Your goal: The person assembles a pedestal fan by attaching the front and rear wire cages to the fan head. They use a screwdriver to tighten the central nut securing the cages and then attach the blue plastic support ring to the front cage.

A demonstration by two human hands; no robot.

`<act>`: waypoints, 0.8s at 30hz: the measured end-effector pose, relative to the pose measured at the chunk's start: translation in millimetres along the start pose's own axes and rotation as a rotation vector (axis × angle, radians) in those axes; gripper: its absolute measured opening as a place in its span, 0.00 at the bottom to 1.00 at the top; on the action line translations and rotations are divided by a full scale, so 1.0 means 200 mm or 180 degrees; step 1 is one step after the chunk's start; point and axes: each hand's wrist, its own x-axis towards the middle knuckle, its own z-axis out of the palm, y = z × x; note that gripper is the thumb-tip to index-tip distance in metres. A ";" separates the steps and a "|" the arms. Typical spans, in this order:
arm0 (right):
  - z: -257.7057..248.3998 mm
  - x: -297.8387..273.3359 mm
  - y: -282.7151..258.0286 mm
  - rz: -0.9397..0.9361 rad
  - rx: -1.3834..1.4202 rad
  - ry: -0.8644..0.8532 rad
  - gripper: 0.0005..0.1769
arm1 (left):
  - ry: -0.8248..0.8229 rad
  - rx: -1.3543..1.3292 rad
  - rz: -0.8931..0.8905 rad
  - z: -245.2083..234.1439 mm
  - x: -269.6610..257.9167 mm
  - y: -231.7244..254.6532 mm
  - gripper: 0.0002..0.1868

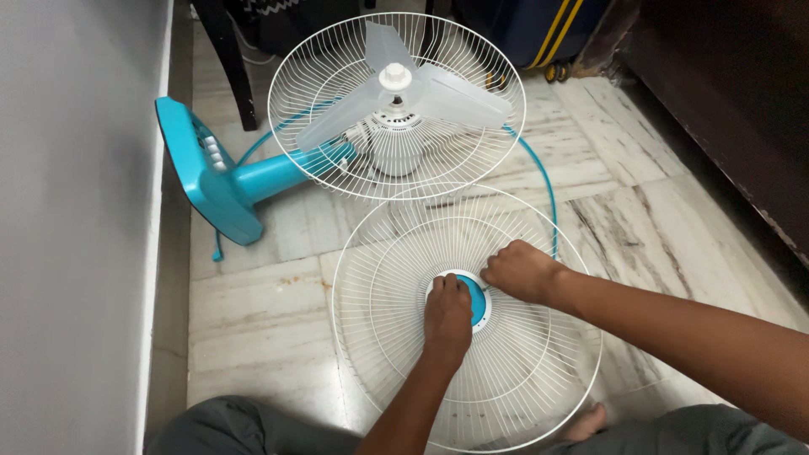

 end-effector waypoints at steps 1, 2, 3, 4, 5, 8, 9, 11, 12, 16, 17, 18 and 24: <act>-0.01 0.00 -0.01 -0.0086 -0.0143 0.0091 0.06 | -0.0001 0.0031 -0.0018 0.00 0.00 0.00 0.18; -0.01 0.00 -0.02 -0.0078 -0.0157 0.0014 0.06 | 0.0002 0.0061 -0.0031 0.00 0.00 0.01 0.18; -0.02 0.00 -0.02 -0.0070 -0.0172 -0.0062 0.08 | -0.0010 0.0090 -0.0028 -0.01 0.00 0.01 0.19; -0.03 0.00 -0.04 -0.0065 -0.0179 -0.0137 0.09 | -0.0030 0.0123 -0.0027 -0.01 0.00 0.01 0.19; -0.05 0.01 -0.04 -0.0065 -0.0161 -0.0209 0.09 | -0.0050 0.0155 -0.0026 -0.01 0.00 0.01 0.20; -0.07 0.03 -0.04 0.0096 0.0047 -0.0443 0.08 | -0.0076 0.0253 -0.0031 0.00 0.00 0.01 0.20; -0.08 0.04 -0.04 0.0245 0.0215 -0.0531 0.08 | -0.0069 0.0246 -0.0038 0.00 0.01 0.01 0.20; -0.08 0.05 -0.03 0.0433 0.0469 -0.0646 0.09 | -0.0068 0.0234 -0.0045 0.00 0.01 0.01 0.21; -0.08 0.06 -0.03 0.0468 0.0548 -0.0673 0.10 | -0.0047 0.0272 -0.0030 0.00 0.01 0.01 0.21; -0.07 0.05 0.00 0.0705 0.1125 -0.0715 0.16 | -0.0005 0.0197 0.0013 0.00 0.00 0.01 0.21; -0.07 0.04 0.01 0.0687 0.1198 -0.0775 0.20 | -0.0004 0.0127 0.0014 0.00 0.00 0.01 0.21; -0.07 0.03 0.02 0.0666 0.1268 -0.0831 0.25 | -0.0036 0.0119 -0.0006 -0.01 0.00 0.01 0.21; -0.04 0.01 0.01 -0.0014 0.0582 -0.0146 0.09 | -0.0127 0.0328 -0.0042 -0.02 0.02 0.02 0.21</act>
